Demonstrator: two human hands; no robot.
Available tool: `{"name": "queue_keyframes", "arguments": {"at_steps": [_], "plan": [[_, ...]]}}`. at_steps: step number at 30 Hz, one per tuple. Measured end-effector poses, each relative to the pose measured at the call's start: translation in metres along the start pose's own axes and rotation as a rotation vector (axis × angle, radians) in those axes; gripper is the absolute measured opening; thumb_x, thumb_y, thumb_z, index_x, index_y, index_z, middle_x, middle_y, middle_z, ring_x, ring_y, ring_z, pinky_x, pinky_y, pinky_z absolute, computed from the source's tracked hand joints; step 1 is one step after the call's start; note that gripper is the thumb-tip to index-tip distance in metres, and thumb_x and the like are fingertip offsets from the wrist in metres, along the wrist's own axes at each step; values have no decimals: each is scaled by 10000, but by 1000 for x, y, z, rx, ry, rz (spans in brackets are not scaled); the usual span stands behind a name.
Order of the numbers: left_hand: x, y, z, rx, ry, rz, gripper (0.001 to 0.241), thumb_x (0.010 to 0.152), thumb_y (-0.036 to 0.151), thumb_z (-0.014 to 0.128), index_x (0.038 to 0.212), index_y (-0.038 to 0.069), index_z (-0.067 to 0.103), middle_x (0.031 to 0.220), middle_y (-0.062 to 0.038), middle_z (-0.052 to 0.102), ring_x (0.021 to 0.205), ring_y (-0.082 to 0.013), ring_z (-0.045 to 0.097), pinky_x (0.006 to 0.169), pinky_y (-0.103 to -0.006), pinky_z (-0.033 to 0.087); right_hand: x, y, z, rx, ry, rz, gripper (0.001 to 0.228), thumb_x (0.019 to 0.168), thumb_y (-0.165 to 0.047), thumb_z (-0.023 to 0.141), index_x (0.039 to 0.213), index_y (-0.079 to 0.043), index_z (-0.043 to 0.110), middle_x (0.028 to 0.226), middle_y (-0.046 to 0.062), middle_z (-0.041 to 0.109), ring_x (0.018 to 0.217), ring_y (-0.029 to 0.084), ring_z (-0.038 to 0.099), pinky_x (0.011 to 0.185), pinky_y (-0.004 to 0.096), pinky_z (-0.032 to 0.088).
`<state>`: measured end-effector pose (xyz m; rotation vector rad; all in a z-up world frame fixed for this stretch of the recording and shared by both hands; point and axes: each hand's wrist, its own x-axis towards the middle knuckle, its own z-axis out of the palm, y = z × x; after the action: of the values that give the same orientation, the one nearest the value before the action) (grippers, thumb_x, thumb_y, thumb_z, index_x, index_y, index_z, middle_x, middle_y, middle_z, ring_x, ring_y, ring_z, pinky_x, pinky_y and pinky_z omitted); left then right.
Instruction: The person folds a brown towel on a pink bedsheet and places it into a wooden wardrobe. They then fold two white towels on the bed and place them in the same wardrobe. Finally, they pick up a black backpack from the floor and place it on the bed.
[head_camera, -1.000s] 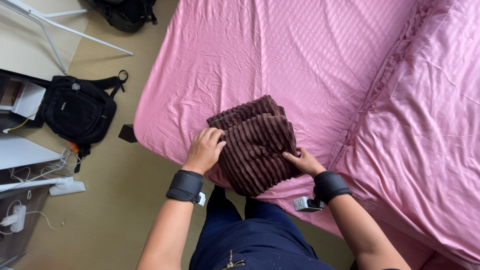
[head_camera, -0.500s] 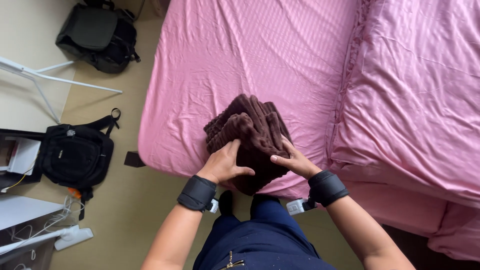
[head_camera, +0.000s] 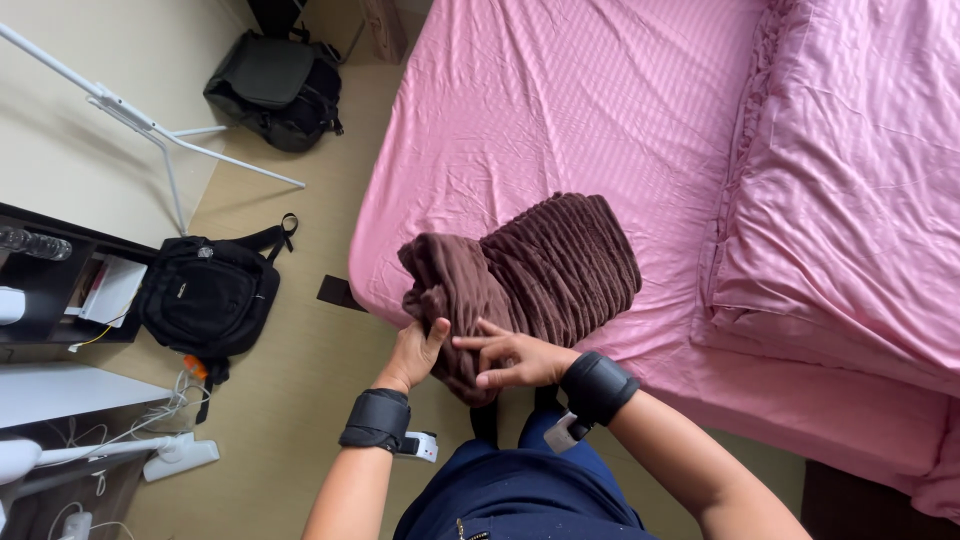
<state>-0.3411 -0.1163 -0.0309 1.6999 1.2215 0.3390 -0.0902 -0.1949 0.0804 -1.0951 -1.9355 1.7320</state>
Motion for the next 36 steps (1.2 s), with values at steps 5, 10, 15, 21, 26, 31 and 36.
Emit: {"name": "queue_keyframes", "arguments": {"at_steps": [5,10,15,21,26,31,36], "plan": [[-28,40,-8,-47,87,-91,763,797,687,654,1187,35,719,1142,-235,737,1133,-401,686,952,-442,541,-1,9,23,-14,-125,60,302,949,-362,711,1016,-70,755,1619,72,470,1595,353,61,1234,531,171],[-24,-3,22,-103,149,-114,555,772,437,786,1151,35,725,1119,-222,745,1099,-388,705,944,-446,554,-2,44,13,25,89,152,311,1004,-351,682,1228,-139,724,1298,91,745,1222,232,712,1077,383,544],[-47,27,12,143,54,90,650,729,220,808,1319,57,587,1148,-232,701,1110,-448,637,920,-484,538,10,18,-31,-287,674,79,726,831,20,655,1502,-149,434,1451,139,545,1172,298,678,856,349,617],[-65,49,-1,44,87,346,699,767,223,870,1375,80,557,1317,-177,642,1237,-397,586,1003,-455,499,18,-35,-63,-732,282,22,1159,606,144,614,1617,-244,201,1668,117,292,1254,383,601,826,433,568],[-65,68,-10,189,135,532,738,611,230,884,1268,70,590,1264,-137,635,1194,-353,581,996,-456,467,15,-55,-62,-810,89,42,1206,609,108,668,1616,-282,131,1672,102,275,1179,373,635,792,435,580],[-56,110,-21,492,91,870,369,749,137,722,1114,115,675,1246,-43,670,1259,-263,580,1009,-432,455,-12,-39,-76,-813,39,108,1186,639,20,748,1617,-264,141,1583,114,403,1120,372,658,772,442,579],[-40,158,-31,564,72,1131,271,891,134,600,1151,133,673,1296,-6,675,1283,-237,573,1019,-452,457,-59,-39,-92,-847,55,142,720,710,-90,752,1404,-208,602,1343,72,658,1117,332,687,866,424,575]]}}
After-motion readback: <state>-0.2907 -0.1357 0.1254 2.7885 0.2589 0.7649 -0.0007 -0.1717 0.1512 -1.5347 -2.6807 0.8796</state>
